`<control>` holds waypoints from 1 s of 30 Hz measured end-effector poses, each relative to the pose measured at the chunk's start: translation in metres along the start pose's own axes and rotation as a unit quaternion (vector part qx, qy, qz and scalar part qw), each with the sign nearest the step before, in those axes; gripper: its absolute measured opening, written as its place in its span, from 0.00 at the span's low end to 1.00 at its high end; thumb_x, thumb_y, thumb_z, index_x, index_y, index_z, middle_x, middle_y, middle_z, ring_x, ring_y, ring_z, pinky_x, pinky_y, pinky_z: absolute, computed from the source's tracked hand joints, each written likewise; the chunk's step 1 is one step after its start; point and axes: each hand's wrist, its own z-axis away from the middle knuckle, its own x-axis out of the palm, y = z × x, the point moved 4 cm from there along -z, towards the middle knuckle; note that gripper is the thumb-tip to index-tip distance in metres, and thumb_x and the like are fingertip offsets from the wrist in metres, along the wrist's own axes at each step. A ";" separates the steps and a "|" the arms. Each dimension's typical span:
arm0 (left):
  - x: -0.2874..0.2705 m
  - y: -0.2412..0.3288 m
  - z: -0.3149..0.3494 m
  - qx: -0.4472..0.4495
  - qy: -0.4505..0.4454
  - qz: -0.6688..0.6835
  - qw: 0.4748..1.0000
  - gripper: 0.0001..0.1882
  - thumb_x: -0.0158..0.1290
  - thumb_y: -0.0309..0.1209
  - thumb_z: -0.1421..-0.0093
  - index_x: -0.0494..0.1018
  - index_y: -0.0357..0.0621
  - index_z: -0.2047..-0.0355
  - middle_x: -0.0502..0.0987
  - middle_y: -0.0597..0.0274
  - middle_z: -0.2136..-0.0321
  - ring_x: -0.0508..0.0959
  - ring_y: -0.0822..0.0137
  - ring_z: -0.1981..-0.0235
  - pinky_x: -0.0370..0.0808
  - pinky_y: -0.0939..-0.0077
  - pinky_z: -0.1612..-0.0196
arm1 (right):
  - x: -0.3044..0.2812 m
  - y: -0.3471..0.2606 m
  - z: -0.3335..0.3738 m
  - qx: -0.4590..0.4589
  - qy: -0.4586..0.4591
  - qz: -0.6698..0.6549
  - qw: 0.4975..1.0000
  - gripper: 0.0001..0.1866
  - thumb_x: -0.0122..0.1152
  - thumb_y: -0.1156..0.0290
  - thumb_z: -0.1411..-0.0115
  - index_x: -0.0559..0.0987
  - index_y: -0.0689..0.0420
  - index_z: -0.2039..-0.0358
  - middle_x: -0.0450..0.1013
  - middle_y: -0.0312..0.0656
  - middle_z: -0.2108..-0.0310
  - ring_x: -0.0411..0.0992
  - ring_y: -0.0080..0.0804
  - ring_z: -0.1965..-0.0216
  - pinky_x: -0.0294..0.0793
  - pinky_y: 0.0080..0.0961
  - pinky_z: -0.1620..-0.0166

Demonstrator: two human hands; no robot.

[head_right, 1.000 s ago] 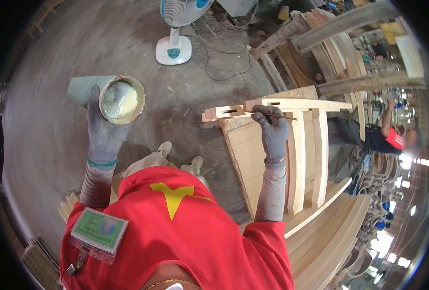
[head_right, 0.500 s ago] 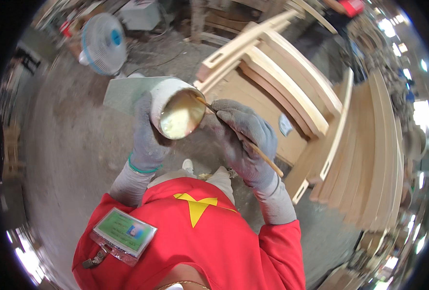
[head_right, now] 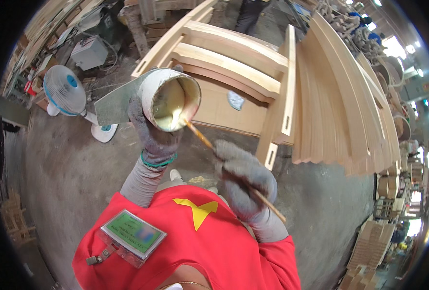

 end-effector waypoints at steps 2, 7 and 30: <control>0.024 0.013 0.009 0.146 -0.045 -0.202 0.967 0.33 0.53 0.40 0.44 0.56 0.38 0.42 0.63 0.55 0.46 0.65 0.59 0.45 0.62 0.64 0.42 | -0.019 0.002 0.010 0.015 0.048 -0.017 0.999 0.12 0.55 0.88 0.47 0.73 0.62 0.63 0.71 0.64 0.57 0.73 0.50 0.55 0.74 0.40 0.54; 0.050 -0.007 0.042 0.098 -0.076 -0.199 0.972 0.36 0.58 0.33 0.47 0.53 0.37 0.42 0.62 0.53 0.46 0.66 0.60 0.47 0.62 0.66 0.43 | -0.057 -0.013 0.026 -0.003 0.086 -0.028 0.996 0.11 0.58 0.85 0.46 0.70 0.60 0.63 0.71 0.63 0.58 0.73 0.49 0.55 0.75 0.40 0.54; 0.101 -0.088 0.062 -0.505 -0.088 0.274 0.813 0.24 0.50 0.42 0.41 0.64 0.46 0.47 0.70 0.59 0.52 0.70 0.64 0.47 0.71 0.65 0.48 | -0.097 0.015 0.052 0.177 0.453 -0.009 0.874 0.05 0.53 0.77 0.39 0.68 0.61 0.64 0.73 0.49 0.67 0.75 0.33 0.67 0.81 0.33 0.65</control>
